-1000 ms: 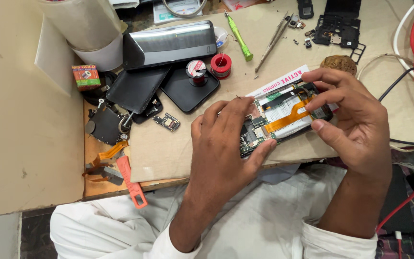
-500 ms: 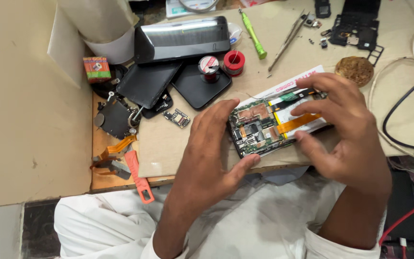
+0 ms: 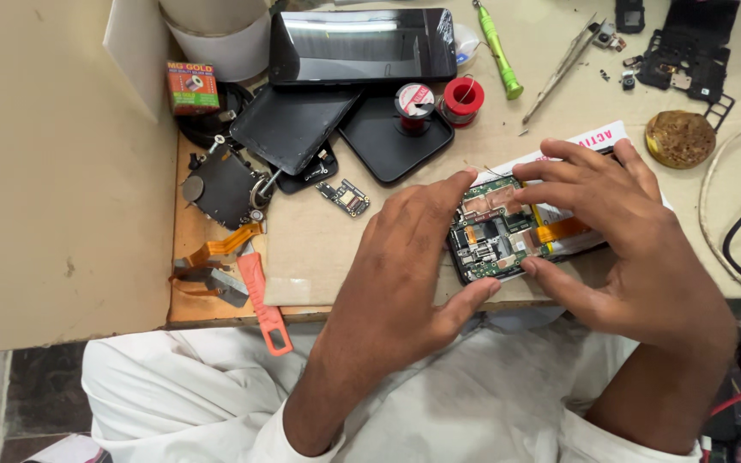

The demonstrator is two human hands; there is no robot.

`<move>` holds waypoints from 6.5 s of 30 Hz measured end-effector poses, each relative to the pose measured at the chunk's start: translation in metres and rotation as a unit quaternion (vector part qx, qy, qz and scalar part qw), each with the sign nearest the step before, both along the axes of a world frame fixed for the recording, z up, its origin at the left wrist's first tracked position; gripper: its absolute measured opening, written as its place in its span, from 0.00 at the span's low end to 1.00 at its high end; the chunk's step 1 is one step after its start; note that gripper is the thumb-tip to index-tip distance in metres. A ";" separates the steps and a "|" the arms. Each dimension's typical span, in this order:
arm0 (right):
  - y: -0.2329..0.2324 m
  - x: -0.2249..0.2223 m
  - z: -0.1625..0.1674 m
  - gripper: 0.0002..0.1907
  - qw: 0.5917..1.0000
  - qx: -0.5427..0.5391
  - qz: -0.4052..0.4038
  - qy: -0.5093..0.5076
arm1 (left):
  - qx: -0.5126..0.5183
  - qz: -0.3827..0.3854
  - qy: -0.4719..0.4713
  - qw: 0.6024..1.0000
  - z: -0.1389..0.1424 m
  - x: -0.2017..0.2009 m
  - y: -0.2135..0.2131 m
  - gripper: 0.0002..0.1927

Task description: The person pries the battery out of an opened smartphone on a cluttered repair bench, working a metal pry tool along the edge of the battery while holding the phone steady with the other hand. They then lift the freed battery and flex cables aside and continue working on the phone's internal components.

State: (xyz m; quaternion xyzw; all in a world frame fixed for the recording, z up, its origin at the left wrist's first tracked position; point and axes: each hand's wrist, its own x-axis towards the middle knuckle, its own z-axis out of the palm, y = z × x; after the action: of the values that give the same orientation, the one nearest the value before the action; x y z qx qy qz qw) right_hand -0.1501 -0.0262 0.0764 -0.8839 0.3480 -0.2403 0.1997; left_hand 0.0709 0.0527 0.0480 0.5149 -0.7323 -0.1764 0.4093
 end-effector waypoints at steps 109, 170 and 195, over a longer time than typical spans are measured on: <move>-0.179 0.001 -0.150 0.25 0.926 -0.109 0.191 0.305 | -0.205 0.093 -0.135 0.965 -0.135 0.011 -0.107 0.04; -0.142 -0.040 -0.140 0.27 0.987 0.107 0.118 0.018 | 0.256 0.117 -0.307 0.909 -0.066 -0.019 -0.085 0.30; -0.012 -0.026 0.030 0.37 0.986 0.150 0.057 0.038 | 0.052 0.151 -0.089 0.983 0.033 -0.050 0.022 0.12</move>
State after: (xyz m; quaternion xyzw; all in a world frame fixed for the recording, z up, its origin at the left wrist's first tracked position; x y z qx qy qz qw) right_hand -0.1758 -0.0382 0.1059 -0.8706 0.3369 -0.1395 0.3302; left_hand 0.0208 0.0751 0.0808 0.6541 -0.6694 -0.1038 0.3366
